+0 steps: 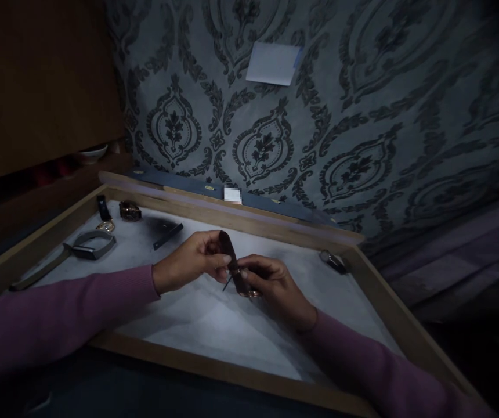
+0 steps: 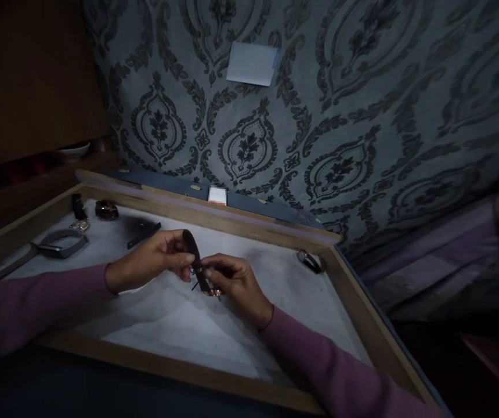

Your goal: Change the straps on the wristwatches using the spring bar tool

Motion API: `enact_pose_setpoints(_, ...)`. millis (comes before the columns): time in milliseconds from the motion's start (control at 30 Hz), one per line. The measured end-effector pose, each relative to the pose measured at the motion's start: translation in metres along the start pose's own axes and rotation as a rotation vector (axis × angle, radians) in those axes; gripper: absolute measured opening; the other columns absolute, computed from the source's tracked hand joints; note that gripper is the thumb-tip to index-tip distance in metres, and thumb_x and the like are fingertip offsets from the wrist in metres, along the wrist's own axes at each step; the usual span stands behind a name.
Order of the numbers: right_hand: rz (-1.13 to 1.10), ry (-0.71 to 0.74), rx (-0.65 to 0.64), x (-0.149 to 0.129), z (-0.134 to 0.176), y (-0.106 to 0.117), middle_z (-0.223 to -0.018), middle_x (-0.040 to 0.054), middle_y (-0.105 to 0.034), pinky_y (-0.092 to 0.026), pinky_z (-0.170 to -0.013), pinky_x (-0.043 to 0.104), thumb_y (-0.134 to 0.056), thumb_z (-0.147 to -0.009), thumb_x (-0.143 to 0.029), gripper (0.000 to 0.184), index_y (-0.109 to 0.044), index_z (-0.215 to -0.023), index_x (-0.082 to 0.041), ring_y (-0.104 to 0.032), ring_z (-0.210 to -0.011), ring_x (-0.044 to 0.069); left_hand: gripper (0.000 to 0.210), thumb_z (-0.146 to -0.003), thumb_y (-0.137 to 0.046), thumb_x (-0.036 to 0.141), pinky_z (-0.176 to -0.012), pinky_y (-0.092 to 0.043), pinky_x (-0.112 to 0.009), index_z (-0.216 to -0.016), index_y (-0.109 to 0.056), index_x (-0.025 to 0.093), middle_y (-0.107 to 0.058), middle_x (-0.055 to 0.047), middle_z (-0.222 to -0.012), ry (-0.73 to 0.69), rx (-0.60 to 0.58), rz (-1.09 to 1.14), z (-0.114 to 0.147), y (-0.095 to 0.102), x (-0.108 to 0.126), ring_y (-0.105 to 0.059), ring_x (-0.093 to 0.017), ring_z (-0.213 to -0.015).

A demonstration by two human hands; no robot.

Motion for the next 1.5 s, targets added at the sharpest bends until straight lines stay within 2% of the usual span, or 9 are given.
enact_pose_setpoints(167,-0.022,-0.009,-0.017,0.001,-0.001,0.0,-0.065,-0.0012,-0.064,-0.047,-0.048,0.023,-0.081,-0.072,-0.038,0.024,-0.073,-0.086,-0.02,-0.057,-0.052,0.01,0.017,-0.076,-0.072,0.023,-0.062,-0.053,-0.026,-0.08,-0.059,0.012,-0.063,-0.001,-0.069,0.01,-0.004,0.046,-0.001,0.002,-0.003,-0.062,-0.011,-0.061)
enact_pose_setpoints(433,0.005,0.012,-0.029,0.003,0.0,-0.001,-0.066,-0.0012,-0.064,-0.046,-0.05,0.023,-0.079,-0.075,-0.035,0.021,-0.072,-0.087,-0.018,-0.055,-0.053,0.009,0.019,-0.073,-0.072,0.025,-0.068,-0.054,-0.03,-0.079,-0.061,0.01,-0.062,-0.003,-0.073,0.155,-0.043,0.075,-0.001,0.004,-0.011,-0.06,-0.012,-0.066)
enact_pose_setpoints(633,-0.001,-0.012,-0.041,0.005,0.002,-0.002,-0.065,-0.0014,-0.063,-0.045,-0.048,0.022,-0.077,-0.077,-0.035,0.02,-0.071,-0.087,-0.018,-0.055,-0.051,0.009,0.018,-0.074,-0.071,0.026,-0.06,-0.054,-0.029,-0.078,-0.06,0.012,-0.057,0.0,-0.07,0.206,-0.1,0.078,0.001,0.002,-0.012,-0.056,-0.012,-0.065)
enact_pose_setpoints(867,-0.048,-0.037,-0.035,0.011,0.002,-0.002,-0.063,-0.0014,-0.064,-0.042,-0.044,0.021,-0.078,-0.076,-0.033,0.021,-0.07,-0.086,-0.017,-0.056,-0.048,0.009,0.016,-0.075,-0.068,0.024,-0.056,-0.055,-0.027,-0.078,-0.059,0.012,-0.056,0.0,-0.071,0.201,-0.088,0.017,0.003,0.0,-0.011,-0.057,-0.012,-0.065)
enact_pose_setpoints(1033,-0.062,-0.036,-0.052,0.013,0.002,-0.003,-0.058,-0.0029,-0.062,-0.038,-0.04,0.019,-0.077,-0.078,-0.033,0.02,-0.069,-0.085,-0.017,-0.052,-0.042,0.008,0.012,-0.075,-0.065,0.022,-0.057,-0.055,-0.028,-0.078,-0.059,0.012,-0.057,-0.001,-0.071,0.232,-0.077,0.014,0.003,0.001,-0.015,-0.058,-0.013,-0.065)
enact_pose_setpoints(1267,-0.028,-0.066,-0.095,0.008,0.002,-0.005,-0.066,-0.0005,-0.066,-0.043,-0.045,0.02,-0.08,-0.075,-0.031,0.021,-0.069,-0.085,-0.017,-0.057,-0.05,0.009,0.017,-0.073,-0.07,0.024,-0.059,-0.053,-0.025,-0.079,-0.059,0.012,-0.059,-0.001,-0.072,0.194,-0.065,0.068,0.003,0.001,-0.011,-0.058,-0.012,-0.067)
enact_pose_setpoints(1400,-0.06,-0.077,-0.131,0.009,0.003,-0.007,-0.062,-0.0015,-0.064,-0.038,-0.042,0.018,-0.08,-0.075,-0.031,0.021,-0.068,-0.084,-0.017,-0.054,-0.048,0.008,0.016,-0.072,-0.072,0.022,-0.059,-0.051,-0.023,-0.076,-0.059,0.012,-0.059,-0.001,-0.071,0.189,-0.072,0.09,0.002,-0.001,-0.009,-0.057,-0.011,-0.066)
enact_pose_setpoints(1500,-0.067,-0.061,-0.111,0.009,0.003,-0.007,-0.061,-0.0019,-0.063,-0.041,-0.045,0.019,-0.081,-0.073,-0.032,0.022,-0.07,-0.084,-0.017,-0.055,-0.049,0.009,0.013,-0.072,-0.071,0.018,-0.061,-0.051,-0.024,-0.076,-0.06,0.012,-0.061,-0.002,-0.072,0.192,-0.076,0.114,0.001,-0.001,-0.009,-0.058,-0.011,-0.068)
Point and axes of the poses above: each hand's wrist, its own z-axis away from the middle knuckle, its own y-axis out of the back of the hand, x = y × z, the point moved 5 cm from there along -z, towards the middle knuckle
